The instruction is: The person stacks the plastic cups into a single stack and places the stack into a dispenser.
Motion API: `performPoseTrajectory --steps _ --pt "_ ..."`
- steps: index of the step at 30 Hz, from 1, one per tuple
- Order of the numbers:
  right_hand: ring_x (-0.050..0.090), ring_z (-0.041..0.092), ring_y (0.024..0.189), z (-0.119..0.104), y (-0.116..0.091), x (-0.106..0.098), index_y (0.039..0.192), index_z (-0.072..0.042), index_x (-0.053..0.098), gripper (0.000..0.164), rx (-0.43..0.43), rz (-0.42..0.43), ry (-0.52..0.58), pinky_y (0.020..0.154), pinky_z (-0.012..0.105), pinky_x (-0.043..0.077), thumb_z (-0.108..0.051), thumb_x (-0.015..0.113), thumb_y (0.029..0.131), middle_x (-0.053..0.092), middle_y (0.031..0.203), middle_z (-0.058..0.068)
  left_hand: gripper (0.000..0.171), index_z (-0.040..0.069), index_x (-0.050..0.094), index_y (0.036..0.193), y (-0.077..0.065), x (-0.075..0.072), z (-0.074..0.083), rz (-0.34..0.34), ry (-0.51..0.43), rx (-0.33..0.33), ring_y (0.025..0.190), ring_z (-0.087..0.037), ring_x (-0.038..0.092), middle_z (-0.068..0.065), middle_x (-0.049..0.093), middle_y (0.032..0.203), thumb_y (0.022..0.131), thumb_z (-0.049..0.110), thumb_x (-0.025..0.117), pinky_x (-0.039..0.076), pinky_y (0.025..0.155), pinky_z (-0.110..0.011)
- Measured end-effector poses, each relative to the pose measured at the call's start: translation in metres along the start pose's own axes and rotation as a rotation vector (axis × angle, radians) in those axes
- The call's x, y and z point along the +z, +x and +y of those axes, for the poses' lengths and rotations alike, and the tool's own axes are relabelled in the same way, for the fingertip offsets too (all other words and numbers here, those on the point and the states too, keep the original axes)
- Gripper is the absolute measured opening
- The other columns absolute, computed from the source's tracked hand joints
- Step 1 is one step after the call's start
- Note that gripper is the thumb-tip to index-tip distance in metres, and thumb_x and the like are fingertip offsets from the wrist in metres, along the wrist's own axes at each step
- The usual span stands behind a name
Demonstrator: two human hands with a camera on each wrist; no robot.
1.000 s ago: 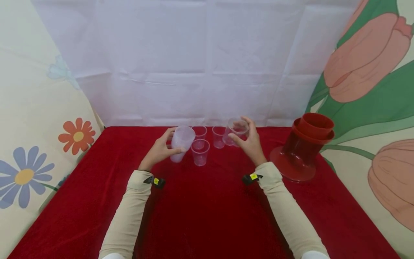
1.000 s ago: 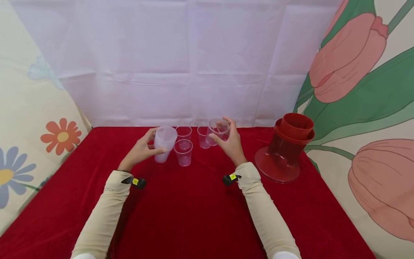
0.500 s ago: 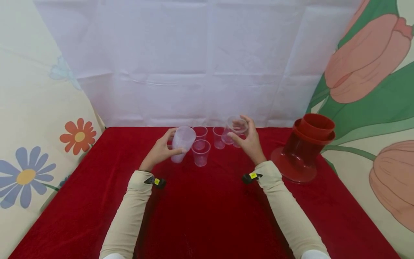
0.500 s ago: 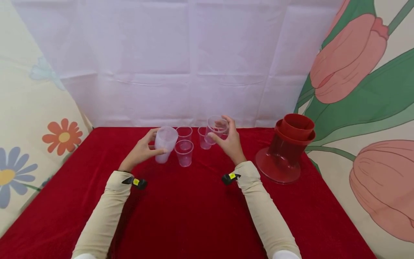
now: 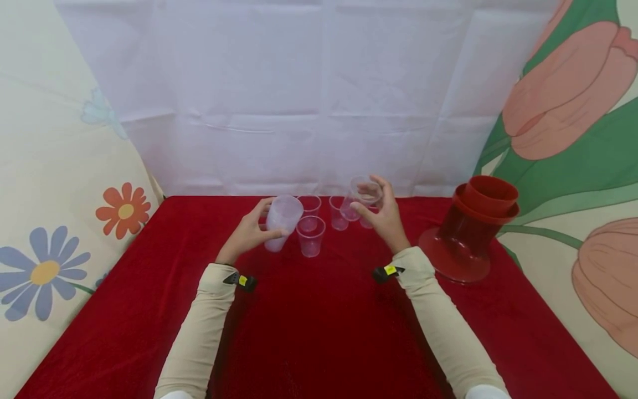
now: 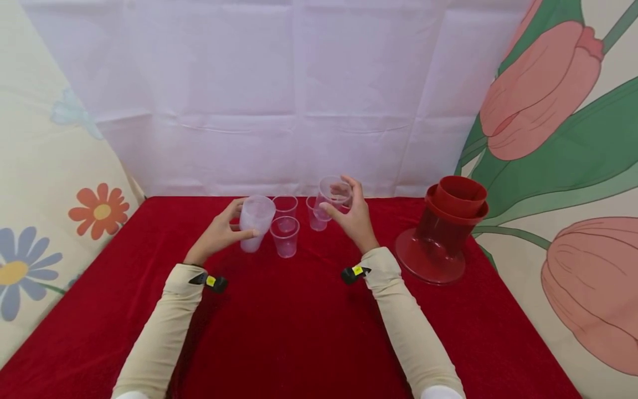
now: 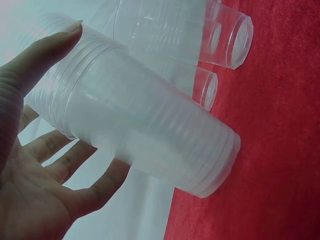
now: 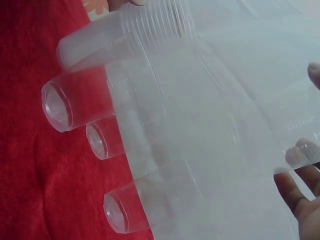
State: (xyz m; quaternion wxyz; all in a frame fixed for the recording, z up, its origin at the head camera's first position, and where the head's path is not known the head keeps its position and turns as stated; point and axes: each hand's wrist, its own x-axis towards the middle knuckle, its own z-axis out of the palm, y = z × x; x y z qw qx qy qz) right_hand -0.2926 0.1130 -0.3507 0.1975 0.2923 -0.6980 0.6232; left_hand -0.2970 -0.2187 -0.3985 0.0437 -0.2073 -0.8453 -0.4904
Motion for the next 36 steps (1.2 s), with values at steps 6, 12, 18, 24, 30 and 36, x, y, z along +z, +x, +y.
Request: performPoseTrajectory --steps 6,12,18,24,30,36 --pt "0.047 0.054 0.12 -0.002 0.001 0.004 0.141 0.017 0.028 0.071 0.018 0.009 0.017 0.096 0.022 0.047 0.021 0.066 0.082 0.05 0.129 0.042 0.082 0.019 0.038 0.147 0.0 0.0 -0.001 -0.002 -0.005 0.0 0.121 -0.034 0.051 -0.013 0.051 0.136 0.08 0.026 0.085 0.056 0.087 -0.054" --pt "0.049 0.051 0.121 -0.004 0.004 0.007 0.142 0.016 0.028 0.07 0.004 0.003 0.016 0.096 0.026 0.048 0.018 0.068 0.083 0.05 0.132 0.039 0.081 0.019 0.038 0.147 0.0 0.0 0.0 0.0 -0.003 0.003 0.121 -0.033 0.051 -0.013 0.051 0.137 0.081 0.025 0.085 0.055 0.088 -0.054" --pt "0.047 0.053 0.121 -0.004 0.005 0.009 0.142 0.016 0.027 0.071 -0.017 -0.018 0.018 0.098 0.036 0.049 0.02 0.066 0.083 0.047 0.134 0.039 0.08 0.02 0.039 0.147 0.0 0.001 0.002 0.001 -0.003 0.001 0.121 -0.032 0.052 -0.012 0.051 0.136 0.081 0.024 0.085 0.056 0.087 -0.053" --pt "0.052 0.042 0.12 -0.004 0.006 0.013 0.143 0.016 0.027 0.072 -0.043 -0.034 0.026 0.095 0.029 0.05 0.022 0.065 0.082 0.048 0.134 0.036 0.082 0.017 0.039 0.148 0.0 0.001 -0.001 -0.002 -0.008 0.033 0.121 -0.034 0.053 -0.015 0.052 0.136 0.081 0.023 0.085 0.055 0.088 -0.055" --pt "0.055 0.034 0.119 -0.008 0.009 0.018 0.143 0.016 0.028 0.072 -0.065 -0.048 0.015 0.097 0.036 0.05 0.022 0.066 0.082 0.047 0.135 0.039 0.081 0.018 0.039 0.148 0.002 0.002 -0.004 -0.005 -0.01 0.041 0.12 -0.033 0.053 -0.014 0.052 0.136 0.081 0.022 0.085 0.055 0.089 -0.053" --pt "0.048 0.052 0.122 -0.012 0.011 0.023 0.144 0.013 0.029 0.073 -0.066 -0.079 -0.043 0.099 0.055 0.046 0.017 0.069 0.083 0.05 0.136 0.033 0.08 0.017 0.039 0.147 0.003 0.002 -0.005 0.0 -0.01 0.04 0.12 -0.034 0.054 -0.016 0.053 0.136 0.081 0.021 0.085 0.054 0.091 -0.054"
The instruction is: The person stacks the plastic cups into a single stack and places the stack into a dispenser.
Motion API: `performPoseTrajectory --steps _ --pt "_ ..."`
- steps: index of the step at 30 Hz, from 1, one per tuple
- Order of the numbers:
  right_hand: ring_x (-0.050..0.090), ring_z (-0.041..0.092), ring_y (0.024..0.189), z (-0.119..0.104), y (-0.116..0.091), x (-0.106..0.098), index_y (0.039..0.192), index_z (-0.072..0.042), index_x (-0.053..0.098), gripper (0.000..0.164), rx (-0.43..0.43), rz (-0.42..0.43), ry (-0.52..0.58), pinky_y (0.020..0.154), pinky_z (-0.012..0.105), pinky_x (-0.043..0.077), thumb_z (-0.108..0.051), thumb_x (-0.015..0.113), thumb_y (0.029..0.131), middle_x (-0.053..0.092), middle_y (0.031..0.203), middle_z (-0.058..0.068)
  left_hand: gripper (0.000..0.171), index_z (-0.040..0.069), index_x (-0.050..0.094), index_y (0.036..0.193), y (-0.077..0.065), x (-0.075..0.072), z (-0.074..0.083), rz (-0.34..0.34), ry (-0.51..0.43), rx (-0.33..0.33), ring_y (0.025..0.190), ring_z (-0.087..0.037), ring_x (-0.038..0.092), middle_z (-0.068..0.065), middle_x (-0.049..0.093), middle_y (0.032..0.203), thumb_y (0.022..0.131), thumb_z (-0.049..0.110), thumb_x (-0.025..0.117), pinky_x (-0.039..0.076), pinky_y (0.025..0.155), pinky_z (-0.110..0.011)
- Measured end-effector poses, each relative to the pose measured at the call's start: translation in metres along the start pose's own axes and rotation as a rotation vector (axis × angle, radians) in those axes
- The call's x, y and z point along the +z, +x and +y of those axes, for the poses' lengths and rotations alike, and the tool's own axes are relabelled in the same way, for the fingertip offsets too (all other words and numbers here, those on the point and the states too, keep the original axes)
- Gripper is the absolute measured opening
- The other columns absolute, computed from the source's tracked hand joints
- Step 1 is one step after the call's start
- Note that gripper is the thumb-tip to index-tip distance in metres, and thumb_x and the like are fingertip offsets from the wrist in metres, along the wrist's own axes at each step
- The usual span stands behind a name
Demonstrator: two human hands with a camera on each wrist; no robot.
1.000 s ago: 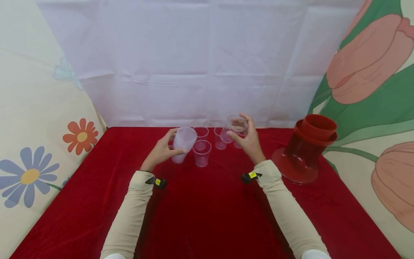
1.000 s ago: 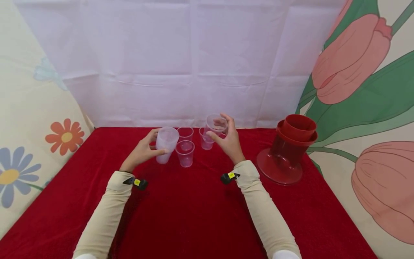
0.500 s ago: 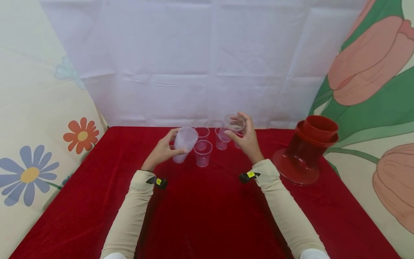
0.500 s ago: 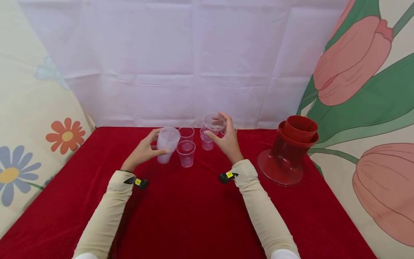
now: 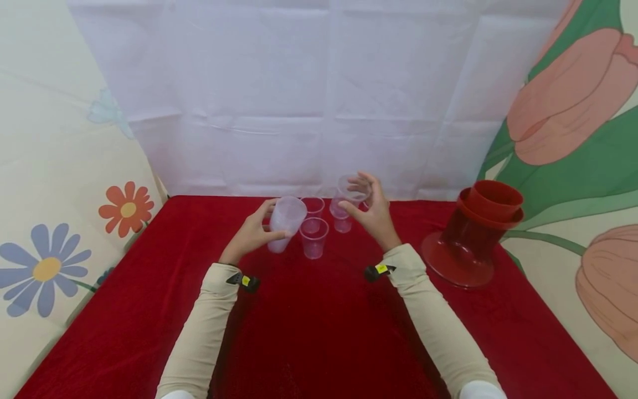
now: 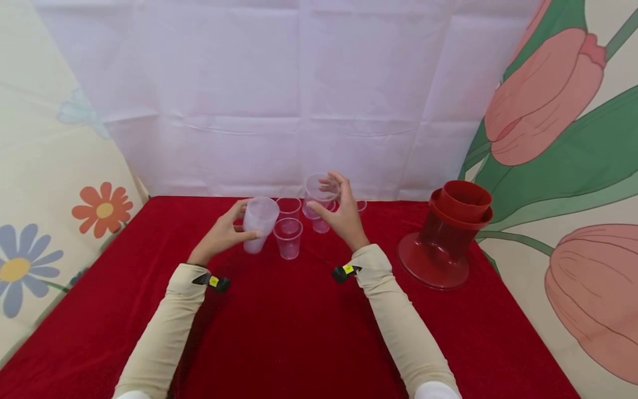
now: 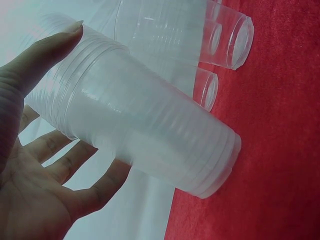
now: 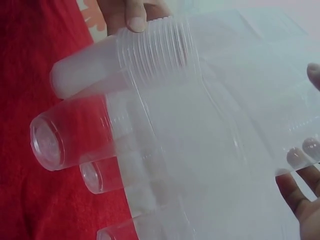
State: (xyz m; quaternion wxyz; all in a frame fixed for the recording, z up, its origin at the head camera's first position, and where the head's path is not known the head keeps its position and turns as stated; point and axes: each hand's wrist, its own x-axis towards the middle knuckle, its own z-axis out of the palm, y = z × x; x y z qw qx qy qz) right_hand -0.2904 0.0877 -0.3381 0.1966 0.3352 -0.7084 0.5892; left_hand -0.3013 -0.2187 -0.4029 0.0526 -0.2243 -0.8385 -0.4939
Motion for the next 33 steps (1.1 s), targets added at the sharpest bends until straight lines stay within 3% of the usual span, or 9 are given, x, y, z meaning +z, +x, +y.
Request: performPoseTrajectory --steps 8,15,19,27,33 --pt "0.048 0.051 0.122 0.0 0.002 0.004 0.144 0.014 0.027 0.073 -0.018 -0.019 0.048 0.099 0.062 0.043 0.019 0.067 0.083 0.046 0.136 0.038 0.081 0.018 0.039 0.148 0.0 0.002 -0.001 -0.011 0.013 -0.01 0.121 -0.033 0.053 -0.014 0.052 0.137 0.082 0.023 0.084 0.055 0.089 -0.053" --pt "0.048 0.05 0.122 0.006 0.001 0.009 0.143 0.008 0.031 0.072 -0.029 -0.028 0.056 0.099 0.051 0.049 0.012 0.071 0.084 0.047 0.135 0.035 0.081 0.017 0.038 0.148 -0.004 0.003 0.002 -0.009 0.011 -0.007 0.121 -0.033 0.052 -0.014 0.051 0.137 0.082 0.022 0.084 0.055 0.088 -0.053" --pt "0.048 0.049 0.123 0.0 0.001 0.012 0.143 0.009 0.03 0.072 -0.016 -0.041 0.053 0.099 0.049 0.05 0.017 0.069 0.083 0.048 0.135 0.034 0.081 0.017 0.039 0.148 -0.005 0.003 0.003 -0.005 0.007 -0.018 0.122 -0.033 0.052 -0.015 0.051 0.137 0.081 0.023 0.085 0.055 0.089 -0.053" --pt "0.047 0.052 0.123 -0.002 0.002 0.018 0.143 0.013 0.027 0.074 -0.021 -0.069 0.074 0.098 0.062 0.045 0.019 0.068 0.082 0.046 0.135 0.036 0.081 0.019 0.039 0.147 -0.007 0.0 0.005 -0.007 -0.004 -0.044 0.122 -0.032 0.052 -0.012 0.051 0.136 0.081 0.023 0.085 0.055 0.09 -0.053" --pt "0.047 0.05 0.124 -0.007 0.005 0.019 0.143 0.014 0.027 0.073 -0.012 -0.077 0.081 0.1 0.058 0.045 0.018 0.068 0.083 0.047 0.136 0.033 0.08 0.02 0.039 0.147 -0.004 0.0 0.006 -0.003 -0.003 -0.032 0.121 -0.032 0.052 -0.012 0.052 0.135 0.081 0.024 0.084 0.055 0.089 -0.053"
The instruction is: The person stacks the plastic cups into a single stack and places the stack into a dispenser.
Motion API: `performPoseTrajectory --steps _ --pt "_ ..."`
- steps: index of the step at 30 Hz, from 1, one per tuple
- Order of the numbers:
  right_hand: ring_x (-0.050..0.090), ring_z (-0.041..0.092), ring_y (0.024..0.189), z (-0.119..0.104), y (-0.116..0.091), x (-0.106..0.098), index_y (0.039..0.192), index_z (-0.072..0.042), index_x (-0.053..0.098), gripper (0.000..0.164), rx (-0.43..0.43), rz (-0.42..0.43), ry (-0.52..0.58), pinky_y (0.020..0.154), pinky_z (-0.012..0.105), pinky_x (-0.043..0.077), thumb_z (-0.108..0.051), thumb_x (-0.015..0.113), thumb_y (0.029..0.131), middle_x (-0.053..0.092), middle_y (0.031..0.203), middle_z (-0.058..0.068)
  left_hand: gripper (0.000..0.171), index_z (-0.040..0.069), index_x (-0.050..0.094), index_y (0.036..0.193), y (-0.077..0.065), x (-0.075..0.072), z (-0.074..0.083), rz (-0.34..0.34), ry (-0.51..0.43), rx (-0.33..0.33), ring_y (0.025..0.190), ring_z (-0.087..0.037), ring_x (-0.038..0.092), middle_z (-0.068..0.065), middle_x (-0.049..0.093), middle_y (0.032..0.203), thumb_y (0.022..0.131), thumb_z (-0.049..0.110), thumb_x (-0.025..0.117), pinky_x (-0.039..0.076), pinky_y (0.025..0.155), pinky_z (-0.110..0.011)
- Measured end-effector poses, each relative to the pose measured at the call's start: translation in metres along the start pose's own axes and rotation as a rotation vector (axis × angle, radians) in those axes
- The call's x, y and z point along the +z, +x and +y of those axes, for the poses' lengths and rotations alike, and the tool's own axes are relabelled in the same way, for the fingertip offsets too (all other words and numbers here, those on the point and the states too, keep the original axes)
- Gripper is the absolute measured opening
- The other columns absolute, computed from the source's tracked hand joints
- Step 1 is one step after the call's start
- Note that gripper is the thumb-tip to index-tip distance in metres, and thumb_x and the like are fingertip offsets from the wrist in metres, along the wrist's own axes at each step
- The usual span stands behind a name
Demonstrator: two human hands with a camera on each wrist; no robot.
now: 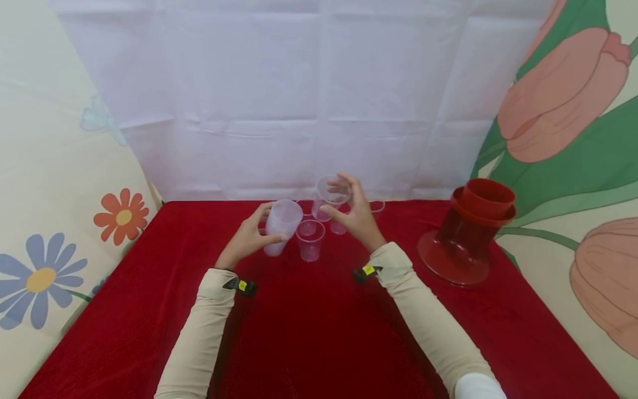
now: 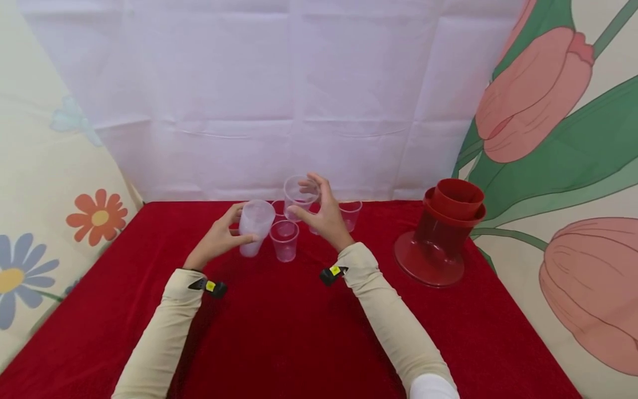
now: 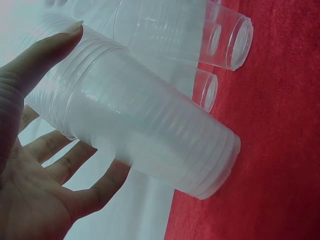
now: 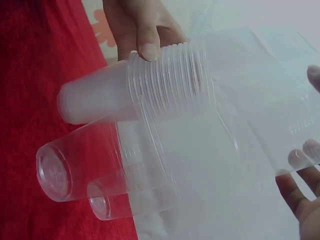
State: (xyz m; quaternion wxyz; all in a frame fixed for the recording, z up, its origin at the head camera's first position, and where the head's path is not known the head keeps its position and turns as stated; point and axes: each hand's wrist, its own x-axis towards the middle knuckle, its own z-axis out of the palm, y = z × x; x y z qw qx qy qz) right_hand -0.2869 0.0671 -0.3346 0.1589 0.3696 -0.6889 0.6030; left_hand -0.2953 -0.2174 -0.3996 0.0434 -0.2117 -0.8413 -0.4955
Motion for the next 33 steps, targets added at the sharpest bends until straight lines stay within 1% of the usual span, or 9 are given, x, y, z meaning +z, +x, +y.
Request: performPoseTrajectory --steps 5,7,8,13,15,21,25,30,33 --pt "0.05 0.041 0.125 -0.001 0.001 0.002 0.143 0.015 0.027 0.073 0.004 -0.008 -0.01 0.101 0.048 0.049 0.016 0.068 0.084 0.048 0.136 0.032 0.08 0.02 0.039 0.147 0.0 0.0 -0.001 -0.004 0.006 -0.007 0.121 -0.032 0.053 -0.012 0.052 0.136 0.081 0.025 0.084 0.055 0.09 -0.053" --pt "0.05 0.04 0.125 -0.001 0.002 0.003 0.143 0.015 0.027 0.072 0.003 -0.011 -0.008 0.1 0.046 0.05 0.016 0.068 0.084 0.047 0.137 0.031 0.081 0.019 0.039 0.148 0.0 0.0 -0.002 -0.006 0.006 -0.009 0.121 -0.032 0.053 -0.013 0.051 0.136 0.081 0.025 0.084 0.055 0.09 -0.053" --pt "0.049 0.041 0.125 -0.001 0.002 0.004 0.143 0.014 0.027 0.072 0.002 -0.012 -0.004 0.101 0.046 0.049 0.016 0.068 0.084 0.047 0.137 0.032 0.081 0.019 0.039 0.148 0.0 0.0 -0.002 -0.006 0.005 -0.008 0.121 -0.033 0.053 -0.013 0.051 0.136 0.081 0.025 0.084 0.054 0.09 -0.053" --pt "0.045 0.051 0.125 -0.001 0.004 0.005 0.144 0.012 0.027 0.072 -0.015 -0.015 0.026 0.1 0.063 0.043 0.017 0.067 0.084 0.046 0.137 0.033 0.081 0.02 0.039 0.148 0.0 0.0 -0.003 -0.003 0.001 -0.01 0.122 -0.032 0.052 -0.012 0.051 0.136 0.081 0.026 0.085 0.055 0.09 -0.053" --pt "0.044 0.054 0.125 -0.001 0.004 0.005 0.144 0.012 0.027 0.072 -0.021 -0.015 0.034 0.099 0.067 0.04 0.017 0.067 0.084 0.046 0.137 0.033 0.081 0.02 0.039 0.148 0.0 0.0 -0.003 -0.003 0.001 -0.011 0.122 -0.032 0.052 -0.012 0.051 0.136 0.081 0.026 0.085 0.055 0.09 -0.053" --pt "0.045 0.051 0.124 -0.001 0.006 0.006 0.144 0.011 0.028 0.072 -0.026 -0.005 0.029 0.099 0.066 0.042 0.015 0.068 0.084 0.045 0.136 0.035 0.081 0.02 0.039 0.148 0.002 0.0 -0.003 -0.007 0.0 -0.003 0.122 -0.033 0.053 -0.013 0.051 0.137 0.081 0.026 0.084 0.055 0.09 -0.052" --pt "0.045 0.053 0.124 0.003 0.01 0.009 0.143 0.012 0.028 0.073 -0.041 0.014 0.041 0.1 0.061 0.044 0.018 0.068 0.082 0.045 0.135 0.037 0.081 0.02 0.039 0.148 0.002 0.0 -0.004 -0.005 0.004 -0.002 0.121 -0.032 0.052 -0.012 0.051 0.137 0.081 0.026 0.084 0.055 0.09 -0.053" --pt "0.046 0.052 0.124 0.022 0.014 0.013 0.145 0.011 0.026 0.078 -0.057 0.032 0.054 0.1 0.043 0.048 0.021 0.068 0.08 0.047 0.136 0.034 0.08 0.02 0.04 0.147 0.002 0.0 -0.003 0.003 0.006 -0.002 0.121 -0.032 0.053 -0.012 0.052 0.136 0.081 0.026 0.085 0.055 0.09 -0.053" --pt "0.048 0.049 0.125 0.03 0.016 0.014 0.146 0.008 0.028 0.079 -0.065 0.04 0.057 0.1 0.044 0.049 0.019 0.07 0.08 0.05 0.137 0.028 0.08 0.019 0.04 0.147 0.002 0.0 -0.002 0.003 0.006 0.003 0.121 -0.032 0.053 -0.012 0.052 0.135 0.081 0.025 0.085 0.055 0.089 -0.052"
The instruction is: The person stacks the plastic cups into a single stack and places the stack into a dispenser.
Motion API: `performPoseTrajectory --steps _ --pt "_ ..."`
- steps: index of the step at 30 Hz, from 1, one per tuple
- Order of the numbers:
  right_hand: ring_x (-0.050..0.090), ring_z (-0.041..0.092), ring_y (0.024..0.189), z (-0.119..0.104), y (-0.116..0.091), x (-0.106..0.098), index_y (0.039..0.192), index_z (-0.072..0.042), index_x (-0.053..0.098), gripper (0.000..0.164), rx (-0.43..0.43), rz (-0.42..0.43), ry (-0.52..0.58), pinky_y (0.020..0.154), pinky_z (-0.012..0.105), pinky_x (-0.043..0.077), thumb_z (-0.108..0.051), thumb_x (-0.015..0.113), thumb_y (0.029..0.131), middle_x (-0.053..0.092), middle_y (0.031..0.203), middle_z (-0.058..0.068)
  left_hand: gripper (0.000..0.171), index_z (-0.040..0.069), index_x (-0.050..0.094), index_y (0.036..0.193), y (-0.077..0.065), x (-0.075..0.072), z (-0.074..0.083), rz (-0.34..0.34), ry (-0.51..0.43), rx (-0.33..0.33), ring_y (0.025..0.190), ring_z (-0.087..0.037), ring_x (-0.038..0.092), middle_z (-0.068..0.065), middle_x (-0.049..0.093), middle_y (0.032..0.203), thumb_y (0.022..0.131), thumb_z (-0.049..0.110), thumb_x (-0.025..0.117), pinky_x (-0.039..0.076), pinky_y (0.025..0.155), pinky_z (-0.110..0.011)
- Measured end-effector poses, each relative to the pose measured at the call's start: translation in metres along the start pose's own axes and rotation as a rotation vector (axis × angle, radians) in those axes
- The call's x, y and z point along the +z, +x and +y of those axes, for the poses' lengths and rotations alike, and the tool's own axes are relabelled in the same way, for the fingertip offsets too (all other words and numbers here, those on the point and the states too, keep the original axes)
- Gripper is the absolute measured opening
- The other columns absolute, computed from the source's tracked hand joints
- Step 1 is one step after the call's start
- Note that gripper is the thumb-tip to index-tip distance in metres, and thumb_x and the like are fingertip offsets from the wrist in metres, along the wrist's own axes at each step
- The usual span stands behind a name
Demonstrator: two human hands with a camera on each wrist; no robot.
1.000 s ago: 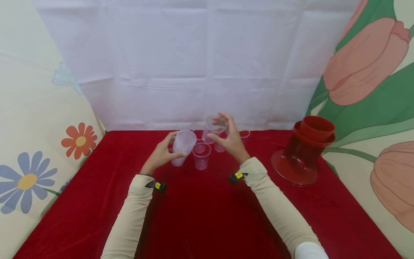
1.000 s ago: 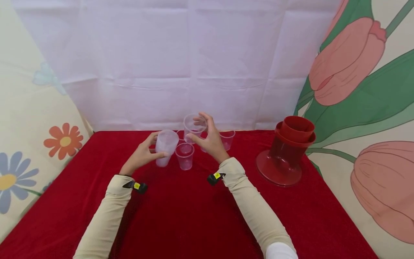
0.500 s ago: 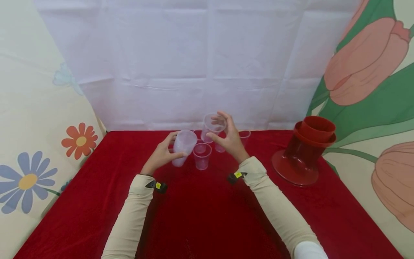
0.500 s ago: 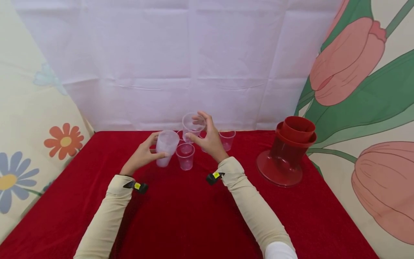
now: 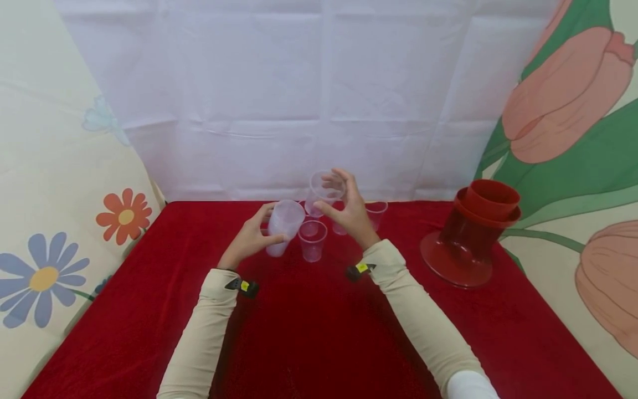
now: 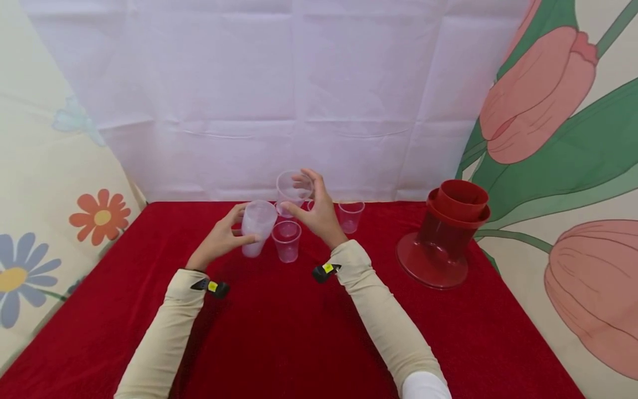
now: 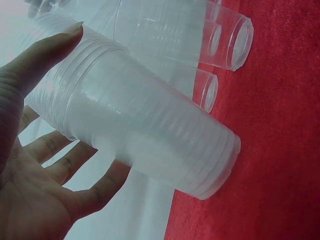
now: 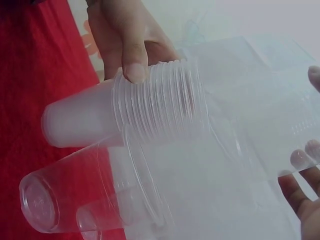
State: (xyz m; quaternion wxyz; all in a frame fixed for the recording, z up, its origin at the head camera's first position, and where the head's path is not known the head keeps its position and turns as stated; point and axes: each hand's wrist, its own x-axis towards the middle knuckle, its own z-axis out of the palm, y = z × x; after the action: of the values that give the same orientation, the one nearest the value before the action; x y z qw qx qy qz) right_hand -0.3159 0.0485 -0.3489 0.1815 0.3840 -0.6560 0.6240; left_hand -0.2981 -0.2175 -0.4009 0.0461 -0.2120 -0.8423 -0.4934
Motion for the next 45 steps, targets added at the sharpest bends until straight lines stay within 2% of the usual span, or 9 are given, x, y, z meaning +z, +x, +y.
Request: performPoseTrajectory --steps 3,5,9,11,12,20,34,39,45 --pt "0.049 0.046 0.124 0.003 0.0 0.0 0.146 0.006 0.029 0.076 -0.016 0.0 0.004 0.099 0.052 0.048 0.013 0.072 0.083 0.051 0.136 0.025 0.08 0.018 0.041 0.147 0.0 0.0 0.001 0.002 -0.005 0.011 0.121 -0.033 0.053 -0.014 0.053 0.135 0.081 0.024 0.085 0.055 0.089 -0.053" --pt "0.048 0.049 0.124 0.004 0.001 0.001 0.146 0.005 0.029 0.074 -0.031 -0.003 0.01 0.099 0.058 0.046 -0.004 0.075 0.088 0.051 0.136 0.027 0.08 0.017 0.041 0.147 0.001 0.0 0.001 0.002 -0.01 0.018 0.121 -0.033 0.053 -0.014 0.053 0.135 0.081 0.023 0.085 0.054 0.09 -0.054" --pt "0.046 0.054 0.123 -0.017 0.003 0.005 0.144 0.013 0.027 0.072 -0.015 -0.006 0.019 0.099 0.065 0.041 0.001 0.072 0.089 0.047 0.134 0.036 0.079 0.017 0.041 0.147 0.001 0.0 0.0 -0.002 -0.013 0.018 0.121 -0.033 0.053 -0.013 0.053 0.135 0.081 0.023 0.085 0.054 0.09 -0.055" --pt "0.044 0.057 0.122 -0.027 0.004 0.008 0.142 0.018 0.026 0.071 -0.004 -0.007 0.024 0.099 0.067 0.04 0.013 0.069 0.085 0.045 0.134 0.04 0.079 0.018 0.04 0.147 0.001 0.0 0.0 -0.005 -0.007 0.015 0.121 -0.032 0.053 -0.012 0.053 0.135 0.081 0.024 0.085 0.054 0.089 -0.054" --pt "0.045 0.057 0.122 -0.033 0.004 0.009 0.141 0.019 0.025 0.073 0.002 -0.007 0.026 0.099 0.068 0.039 0.021 0.066 0.081 0.045 0.134 0.04 0.079 0.018 0.04 0.147 0.001 0.0 0.0 -0.006 -0.006 0.016 0.121 -0.032 0.053 -0.012 0.052 0.135 0.081 0.025 0.085 0.054 0.089 -0.054" --pt "0.048 0.048 0.125 -0.033 0.005 0.013 0.143 0.013 0.027 0.072 0.014 -0.022 0.014 0.101 0.062 0.042 0.019 0.066 0.083 0.047 0.136 0.032 0.079 0.018 0.04 0.147 0.001 0.0 0.0 -0.004 -0.012 0.023 0.12 -0.031 0.053 -0.012 0.052 0.136 0.082 0.024 0.084 0.054 0.09 -0.055" --pt "0.051 0.044 0.123 -0.033 0.009 0.022 0.143 0.014 0.027 0.073 -0.002 -0.031 0.015 0.099 0.063 0.043 0.019 0.068 0.082 0.048 0.136 0.032 0.08 0.019 0.039 0.148 0.001 0.001 -0.004 -0.015 -0.013 0.008 0.121 -0.031 0.054 -0.012 0.052 0.136 0.082 0.023 0.084 0.054 0.092 -0.051" --pt "0.048 0.053 0.122 -0.03 0.01 0.024 0.142 0.017 0.026 0.072 -0.025 -0.037 0.042 0.097 0.069 0.04 0.019 0.067 0.083 0.046 0.135 0.036 0.079 0.019 0.039 0.148 0.001 0.0 -0.002 -0.01 -0.012 0.016 0.121 -0.03 0.054 -0.012 0.053 0.136 0.083 0.023 0.084 0.054 0.092 -0.052" --pt "0.05 0.05 0.122 -0.031 0.011 0.028 0.141 0.014 0.029 0.07 -0.018 -0.046 0.026 0.097 0.064 0.043 0.018 0.068 0.083 0.049 0.135 0.033 0.079 0.018 0.039 0.148 0.001 -0.001 -0.001 -0.008 -0.012 0.021 0.121 -0.031 0.054 -0.013 0.053 0.136 0.083 0.021 0.083 0.053 0.093 -0.053"
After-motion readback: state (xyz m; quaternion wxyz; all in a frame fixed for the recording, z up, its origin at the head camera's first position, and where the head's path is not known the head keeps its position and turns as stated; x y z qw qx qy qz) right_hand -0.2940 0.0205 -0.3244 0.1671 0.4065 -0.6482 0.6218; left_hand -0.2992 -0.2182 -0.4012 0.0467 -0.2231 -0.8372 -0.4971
